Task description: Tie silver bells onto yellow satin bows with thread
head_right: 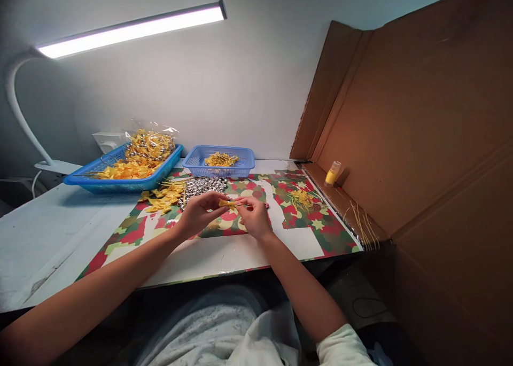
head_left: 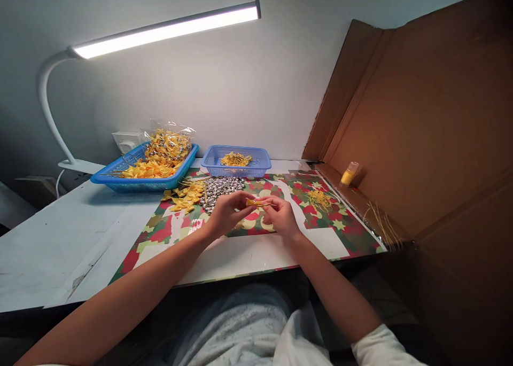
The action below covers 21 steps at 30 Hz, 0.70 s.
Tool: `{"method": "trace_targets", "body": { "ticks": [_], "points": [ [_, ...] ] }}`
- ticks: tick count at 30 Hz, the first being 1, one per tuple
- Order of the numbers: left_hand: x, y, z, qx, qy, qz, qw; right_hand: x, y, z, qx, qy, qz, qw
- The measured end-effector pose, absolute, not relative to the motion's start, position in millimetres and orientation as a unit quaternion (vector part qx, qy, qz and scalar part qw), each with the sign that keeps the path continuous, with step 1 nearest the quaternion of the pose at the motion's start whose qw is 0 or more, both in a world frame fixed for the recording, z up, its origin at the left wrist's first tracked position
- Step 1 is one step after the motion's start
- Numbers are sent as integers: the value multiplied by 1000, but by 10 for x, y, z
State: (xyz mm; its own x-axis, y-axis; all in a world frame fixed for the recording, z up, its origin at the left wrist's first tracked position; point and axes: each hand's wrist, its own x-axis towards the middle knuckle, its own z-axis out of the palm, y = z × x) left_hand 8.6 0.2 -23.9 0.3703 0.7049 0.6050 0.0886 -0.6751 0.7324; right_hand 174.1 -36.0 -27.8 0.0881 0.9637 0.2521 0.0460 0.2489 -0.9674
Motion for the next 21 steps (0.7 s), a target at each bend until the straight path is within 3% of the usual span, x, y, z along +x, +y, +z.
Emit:
{"method": "trace_targets", "body": {
  "ticks": [5,16,21],
  "points": [
    [100,-3,-258,754,265,498,338,1731,-358,-292,-481,-525,419,563],
    [110,-42,-238,759,265,523,283,1669,-423,-299,-462,-621,217,595],
    [120,-38,-241,736,283,521,326,1664,-455,-256,-462,-644,135,595]
  ]
}}
